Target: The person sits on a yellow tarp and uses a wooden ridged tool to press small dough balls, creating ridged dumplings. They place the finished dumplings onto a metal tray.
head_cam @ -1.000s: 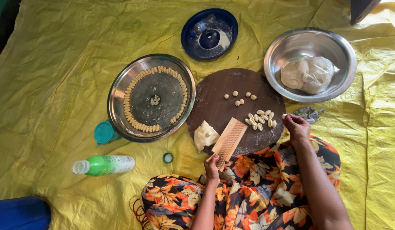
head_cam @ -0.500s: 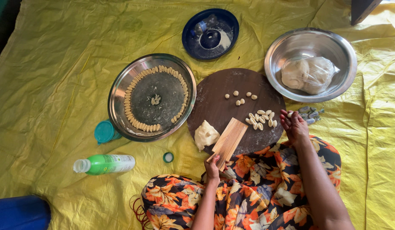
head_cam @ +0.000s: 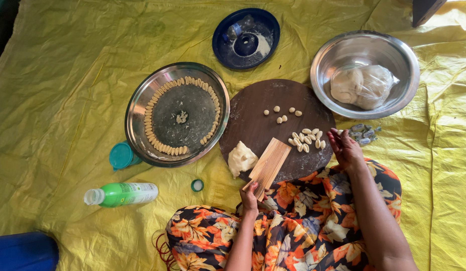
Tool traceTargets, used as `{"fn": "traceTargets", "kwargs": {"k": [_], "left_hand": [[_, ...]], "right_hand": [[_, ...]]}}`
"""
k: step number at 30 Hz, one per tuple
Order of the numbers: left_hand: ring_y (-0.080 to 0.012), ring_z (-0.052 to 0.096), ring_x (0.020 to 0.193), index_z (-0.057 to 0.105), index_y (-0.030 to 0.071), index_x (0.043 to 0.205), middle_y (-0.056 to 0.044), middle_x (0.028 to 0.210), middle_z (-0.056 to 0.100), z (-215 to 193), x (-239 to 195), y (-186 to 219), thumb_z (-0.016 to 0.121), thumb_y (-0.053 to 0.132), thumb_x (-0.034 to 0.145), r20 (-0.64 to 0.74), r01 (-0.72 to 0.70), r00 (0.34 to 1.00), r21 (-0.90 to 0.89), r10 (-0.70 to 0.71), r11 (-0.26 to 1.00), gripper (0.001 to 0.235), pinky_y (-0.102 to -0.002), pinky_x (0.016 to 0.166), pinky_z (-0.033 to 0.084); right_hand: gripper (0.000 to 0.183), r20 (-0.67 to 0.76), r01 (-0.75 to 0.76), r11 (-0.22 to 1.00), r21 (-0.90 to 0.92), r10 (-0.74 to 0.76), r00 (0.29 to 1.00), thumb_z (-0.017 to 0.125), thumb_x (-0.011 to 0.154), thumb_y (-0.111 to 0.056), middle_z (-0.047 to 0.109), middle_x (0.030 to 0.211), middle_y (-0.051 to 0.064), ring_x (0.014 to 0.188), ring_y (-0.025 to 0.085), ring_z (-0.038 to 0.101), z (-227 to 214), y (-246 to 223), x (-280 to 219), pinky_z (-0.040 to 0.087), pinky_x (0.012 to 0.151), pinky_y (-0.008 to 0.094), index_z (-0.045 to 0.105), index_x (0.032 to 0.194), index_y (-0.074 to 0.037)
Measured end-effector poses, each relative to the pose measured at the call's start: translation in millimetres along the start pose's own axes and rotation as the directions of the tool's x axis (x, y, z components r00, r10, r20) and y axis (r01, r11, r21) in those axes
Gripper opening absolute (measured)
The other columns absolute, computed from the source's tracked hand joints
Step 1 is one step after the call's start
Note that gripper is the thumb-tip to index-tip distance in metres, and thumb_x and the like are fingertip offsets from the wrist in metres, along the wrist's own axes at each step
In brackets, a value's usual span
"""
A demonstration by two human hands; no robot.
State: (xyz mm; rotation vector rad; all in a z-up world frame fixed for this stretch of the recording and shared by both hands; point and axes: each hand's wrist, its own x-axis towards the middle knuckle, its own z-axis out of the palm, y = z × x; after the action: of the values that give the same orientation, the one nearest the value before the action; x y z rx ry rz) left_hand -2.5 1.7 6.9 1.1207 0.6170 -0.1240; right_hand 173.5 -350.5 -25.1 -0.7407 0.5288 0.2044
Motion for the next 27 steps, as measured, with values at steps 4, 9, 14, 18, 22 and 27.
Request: {"fn": "traceTargets", "kwargs": {"k": [4,9,14,18,22,27], "left_hand": [[-0.0182,0.065,0.047,0.071,-0.003,0.095,-0.014,0.073,0.075,-0.6,0.4,-0.7,0.054,0.026,0.093,0.002,0.006,1.000,0.000,-0.006,1.000,0.034,-0.030,0.039,0.045],[-0.0188,0.065,0.047,0.070,-0.003,0.093,-0.015,0.072,0.074,-0.5,0.3,-1.2,0.054,0.025,0.093,-0.005,0.011,1.000,-0.010,-0.011,1.000,0.032,-0.030,0.039,0.045],[-0.0189,0.065,0.047,0.070,-0.003,0.093,-0.015,0.072,0.074,-0.4,-0.2,-0.9,0.053,0.025,0.094,0.001,0.002,1.000,-0.011,-0.002,1.000,0.033,-0.030,0.039,0.045],[-0.0190,0.064,0.046,0.070,-0.003,0.094,-0.015,0.071,0.074,0.5,0.0,-0.7,0.053,0.025,0.093,-0.011,-0.003,1.000,-0.005,0.003,1.000,0.032,-0.030,0.038,0.045],[-0.0183,0.065,0.047,0.070,-0.003,0.095,-0.014,0.072,0.074,0.0,-0.3,-0.4,0.054,0.025,0.093,-0.003,-0.002,1.000,-0.006,0.002,1.000,0.032,-0.030,0.039,0.045],[-0.0183,0.065,0.047,0.071,-0.003,0.095,-0.014,0.071,0.074,0.3,-0.6,-0.2,0.054,0.025,0.092,-0.008,-0.001,1.000,-0.005,0.001,1.000,0.033,-0.030,0.039,0.045]], "right_hand": [[0.037,0.078,0.009,0.999,-0.031,-0.007,0.997,0.066,0.103,-0.020,0.071,0.120,0.014,0.100,0.015,0.070,4.8,0.0,-5.7,0.061,0.088,0.026,0.065,0.133,0.002],[0.032,0.019,0.013,0.992,-0.127,-0.011,1.000,0.067,0.094,-0.002,0.071,0.113,0.010,0.101,0.016,0.071,7.4,0.4,-8.8,0.064,0.091,0.027,0.067,0.126,-0.003],[0.026,-0.021,0.016,0.989,-0.145,-0.019,1.000,0.070,0.100,-0.013,0.074,0.108,0.010,0.094,0.014,0.071,4.6,2.2,-7.5,0.061,0.080,0.026,0.069,0.122,-0.001],[0.024,-0.063,0.023,0.967,-0.254,-0.040,0.997,0.071,0.097,-0.013,0.076,0.104,0.009,0.089,0.013,0.072,3.2,2.5,-5.5,0.059,0.074,0.024,0.070,0.119,-0.003],[0.023,-0.112,0.001,0.938,-0.346,-0.043,0.993,0.071,0.098,-0.016,0.075,0.104,0.007,0.087,0.011,0.070,0.4,2.9,-5.2,0.059,0.074,0.024,0.071,0.118,-0.004],[0.023,-0.093,0.020,0.934,-0.356,-0.057,0.994,0.073,0.100,-0.018,0.075,0.106,0.006,0.088,0.011,0.067,1.2,1.3,-6.8,0.057,0.075,0.025,0.072,0.119,-0.004]]}}
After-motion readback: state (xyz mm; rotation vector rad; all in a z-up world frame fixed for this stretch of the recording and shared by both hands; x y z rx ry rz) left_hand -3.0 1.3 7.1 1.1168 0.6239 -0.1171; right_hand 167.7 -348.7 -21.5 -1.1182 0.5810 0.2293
